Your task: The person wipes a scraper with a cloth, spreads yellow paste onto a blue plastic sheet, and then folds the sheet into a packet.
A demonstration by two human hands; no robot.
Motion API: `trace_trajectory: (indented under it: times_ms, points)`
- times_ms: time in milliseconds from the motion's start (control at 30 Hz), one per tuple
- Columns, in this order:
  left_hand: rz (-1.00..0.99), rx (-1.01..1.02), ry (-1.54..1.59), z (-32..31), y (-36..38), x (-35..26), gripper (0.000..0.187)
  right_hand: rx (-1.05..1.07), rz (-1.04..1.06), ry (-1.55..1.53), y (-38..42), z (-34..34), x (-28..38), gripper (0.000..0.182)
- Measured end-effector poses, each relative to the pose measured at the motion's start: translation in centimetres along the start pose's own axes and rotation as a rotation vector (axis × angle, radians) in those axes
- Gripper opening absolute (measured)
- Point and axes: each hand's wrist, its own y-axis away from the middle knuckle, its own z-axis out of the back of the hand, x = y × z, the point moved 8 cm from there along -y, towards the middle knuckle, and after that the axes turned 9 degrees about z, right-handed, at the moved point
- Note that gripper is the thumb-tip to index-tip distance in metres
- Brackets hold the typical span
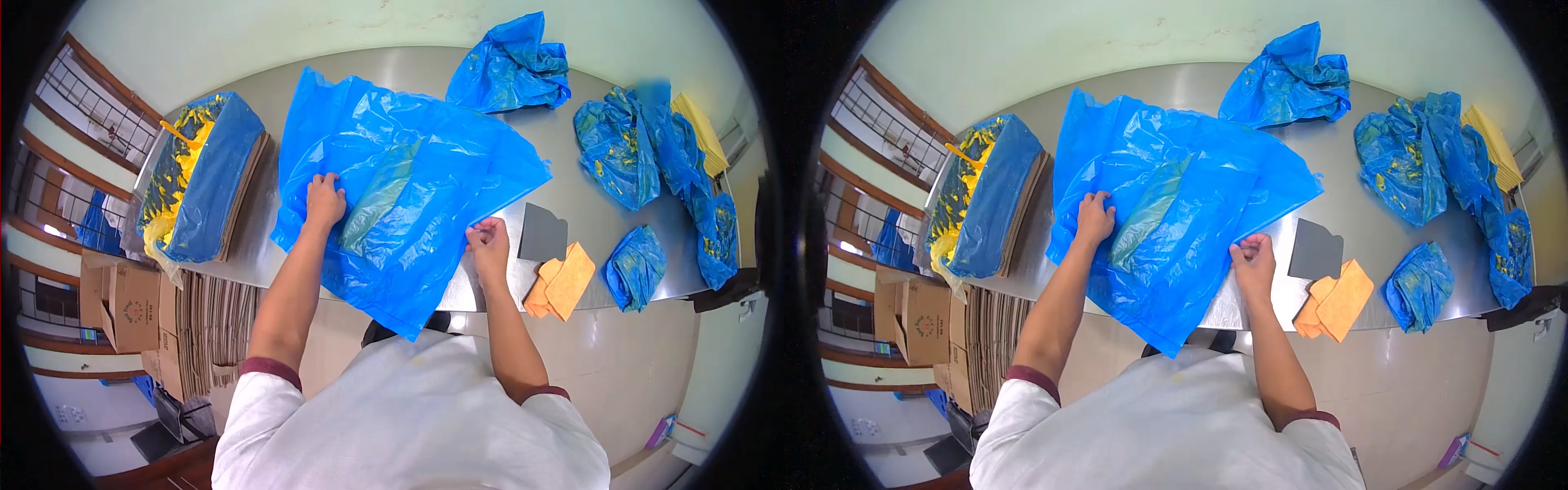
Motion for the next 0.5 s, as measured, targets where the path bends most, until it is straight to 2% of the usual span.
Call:
trace_trajectory:
  times_ms: [33,100,200,300,333,433,467,500]
  points:
    - [-0.026,0.035,0.002,-0.2,-0.5,-0.1,0.037,0.021,0.049,0.089,-0.4,0.0,-0.5,0.02]
    - [0.075,0.127,0.09,-1.2,-1.4,0.9,0.038,0.062,0.146,0.268,-1.4,0.0,-1.2,0.022]
    - [0.12,0.156,0.112,-1.6,-1.8,0.9,0.04,0.235,-0.079,0.428,-1.1,-1.3,1.2,0.024]
    - [0.131,0.149,0.089,-1.7,-1.9,0.9,0.039,0.258,0.011,0.511,-0.2,-3.2,1.7,0.025]
    - [0.141,0.15,0.084,-1.9,-2.0,1.1,0.039,0.317,-0.033,0.543,0.0,-3.8,1.3,0.023]
    - [0.141,0.158,0.081,-2.3,-2.3,1.4,0.039,0.228,0.134,0.315,0.5,-3.5,0.8,0.022]
    - [0.157,0.152,0.076,-2.3,-2.4,1.6,0.039,0.312,0.07,0.336,0.7,-2.8,-0.1,0.018]
    - [0.174,0.147,0.073,-2.2,-2.3,1.4,0.039,0.288,0.057,0.27,1.2,-1.5,0.2,0.016]
